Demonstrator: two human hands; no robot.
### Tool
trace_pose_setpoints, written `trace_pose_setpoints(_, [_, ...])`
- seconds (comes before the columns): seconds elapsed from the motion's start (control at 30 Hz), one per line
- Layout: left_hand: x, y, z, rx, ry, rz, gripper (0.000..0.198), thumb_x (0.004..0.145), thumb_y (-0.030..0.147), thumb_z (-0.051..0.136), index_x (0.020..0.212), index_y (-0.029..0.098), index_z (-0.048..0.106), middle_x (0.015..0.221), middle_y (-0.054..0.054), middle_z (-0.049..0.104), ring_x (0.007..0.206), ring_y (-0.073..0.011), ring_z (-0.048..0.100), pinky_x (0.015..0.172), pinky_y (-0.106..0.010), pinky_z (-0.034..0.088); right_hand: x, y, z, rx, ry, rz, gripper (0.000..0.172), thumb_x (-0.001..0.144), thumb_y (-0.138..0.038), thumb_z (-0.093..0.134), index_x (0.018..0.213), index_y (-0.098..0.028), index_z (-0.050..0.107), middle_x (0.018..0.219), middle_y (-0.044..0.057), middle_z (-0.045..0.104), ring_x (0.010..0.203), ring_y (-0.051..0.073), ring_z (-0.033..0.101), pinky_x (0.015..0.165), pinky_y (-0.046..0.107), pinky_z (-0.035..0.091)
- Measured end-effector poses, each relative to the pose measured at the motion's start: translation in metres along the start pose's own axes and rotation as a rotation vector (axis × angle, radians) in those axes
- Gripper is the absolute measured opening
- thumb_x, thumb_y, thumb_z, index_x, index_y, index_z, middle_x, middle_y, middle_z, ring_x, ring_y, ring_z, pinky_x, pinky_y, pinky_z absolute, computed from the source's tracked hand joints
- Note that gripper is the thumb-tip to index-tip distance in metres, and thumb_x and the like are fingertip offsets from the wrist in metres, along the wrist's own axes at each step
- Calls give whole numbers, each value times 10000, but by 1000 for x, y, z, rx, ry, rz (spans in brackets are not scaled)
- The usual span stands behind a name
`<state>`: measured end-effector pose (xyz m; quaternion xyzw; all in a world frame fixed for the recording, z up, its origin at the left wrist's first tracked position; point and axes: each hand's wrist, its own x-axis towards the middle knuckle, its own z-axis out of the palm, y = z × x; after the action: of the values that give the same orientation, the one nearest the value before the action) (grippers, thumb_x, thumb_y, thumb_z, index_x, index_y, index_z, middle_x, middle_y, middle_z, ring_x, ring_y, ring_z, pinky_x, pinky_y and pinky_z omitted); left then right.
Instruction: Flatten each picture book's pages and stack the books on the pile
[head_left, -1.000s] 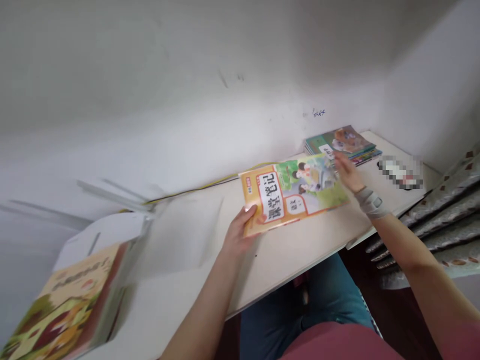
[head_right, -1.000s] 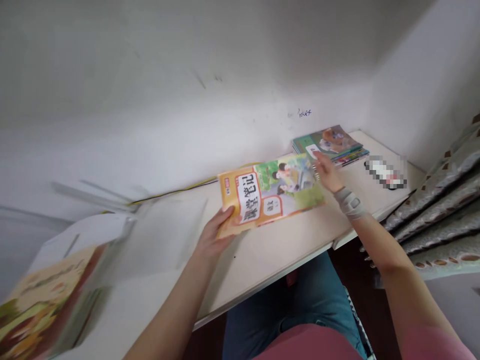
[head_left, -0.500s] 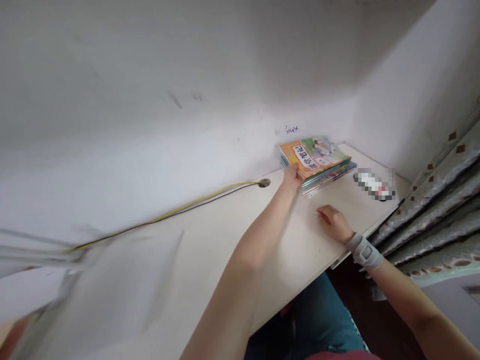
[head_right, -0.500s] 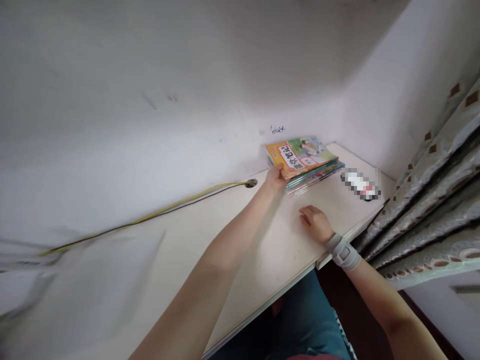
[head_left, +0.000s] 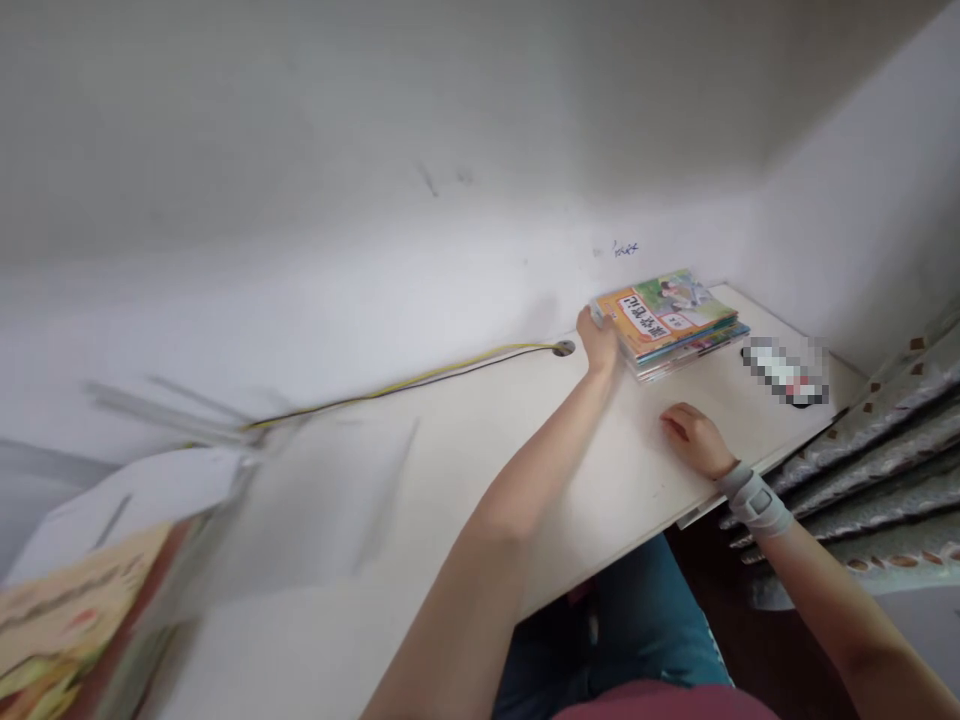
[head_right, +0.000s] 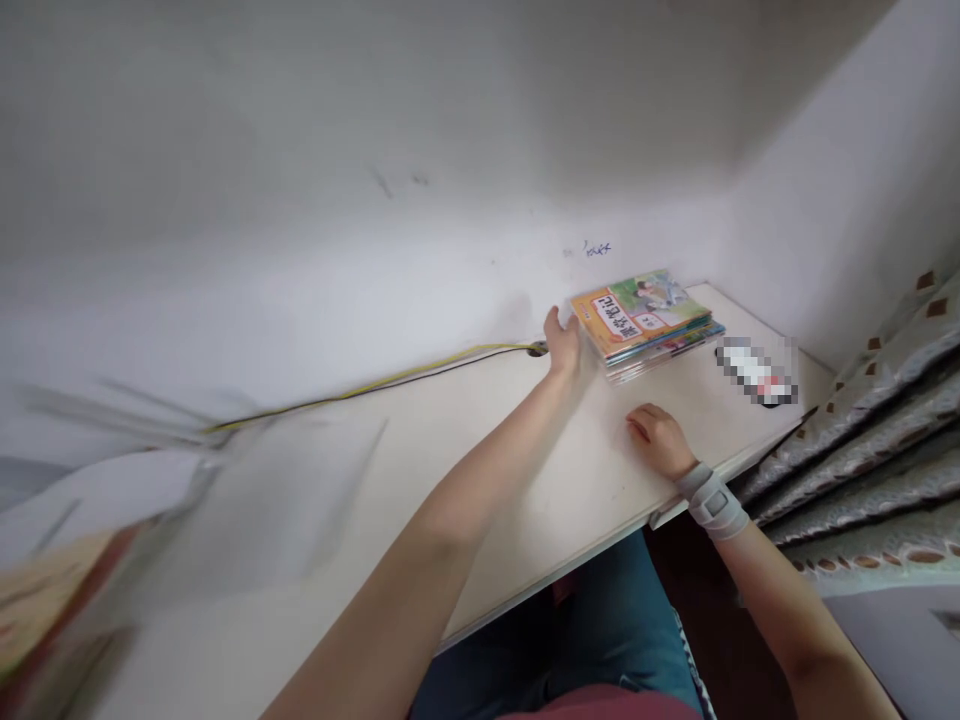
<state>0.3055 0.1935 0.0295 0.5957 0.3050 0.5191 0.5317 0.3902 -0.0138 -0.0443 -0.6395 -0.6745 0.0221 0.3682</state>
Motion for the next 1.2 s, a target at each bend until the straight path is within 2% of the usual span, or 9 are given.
trace_pose_setpoints(0.1, [-38,18,-63,289,-68,194,248,820,139,555,1059,169,615,1288,-90,571,1308,-197,408,1135,-389,238,-3,5,-1,8,-8,-27,182,895,-219,433,914,-201,613,913,91,631,865,220,600,796,371,501])
trace_pose_setpoints(0.17, [-77,30,-119,677,-254,362,199,825,186,562,996,204,661,1254,-76,602,1296,-236,432,1103,-452,297,-5,9,-2,2,-18,-32,184,900,-247,434,931,-196,608,916,92,630,864,223,598,795,374,500])
trace_pose_setpoints(0.23, [-118,41,-179,1002,-292,389,197,846,205,532,973,220,681,1246,-73,613,1324,-270,404,1086,-497,310,-6,13,-2,-3,-28,-39,196,904,-278,433,948,-199,607,936,91,631,871,221,600,810,376,497])
trace_pose_setpoints(0.37, [-181,66,-290,1494,-49,45,288,893,211,450,1097,167,649,1335,-122,554,1332,-294,397,1091,-483,299,-8,20,-5,-53,-40,-49,226,895,-337,442,943,-197,613,950,93,640,863,223,613,811,373,502])
trace_pose_setpoints(0.5, [-215,80,-347,1693,-8,-386,397,897,301,472,1199,59,557,1370,-227,491,1285,-331,449,1034,-439,363,-8,20,-7,-162,-58,-76,278,886,-382,427,937,-190,622,932,106,657,851,248,620,801,401,503])
trace_pose_setpoints(0.7, [-235,78,-352,1658,-22,-443,316,935,299,368,1071,137,603,1144,-140,651,1025,-238,629,842,-321,470,-2,-20,9,-211,-145,-120,285,905,-352,410,1001,-183,618,974,101,680,852,244,650,775,385,516])
trace_pose_setpoints(0.93, [-221,95,-353,1663,94,-515,351,899,141,306,947,109,652,976,-176,675,900,-265,666,752,-344,480,3,-100,43,-166,-276,-345,308,941,-293,370,1021,-177,644,990,113,692,902,248,652,826,420,529])
trace_pose_setpoints(1.07, [-216,120,-306,1604,179,-397,335,941,230,304,1018,140,617,991,-147,674,886,-267,669,730,-351,489,-13,-165,76,35,-200,-328,393,929,-361,437,1267,-181,525,1133,140,655,1055,267,617,921,466,503])
trace_pose_setpoints(1.2, [-237,146,-232,1110,84,-83,313,957,244,325,1157,146,546,741,-51,674,694,-180,669,696,-293,506,-32,-220,105,237,-125,-165,901,834,-473,587,1502,-172,61,1481,192,331,1313,310,415,1011,526,436])
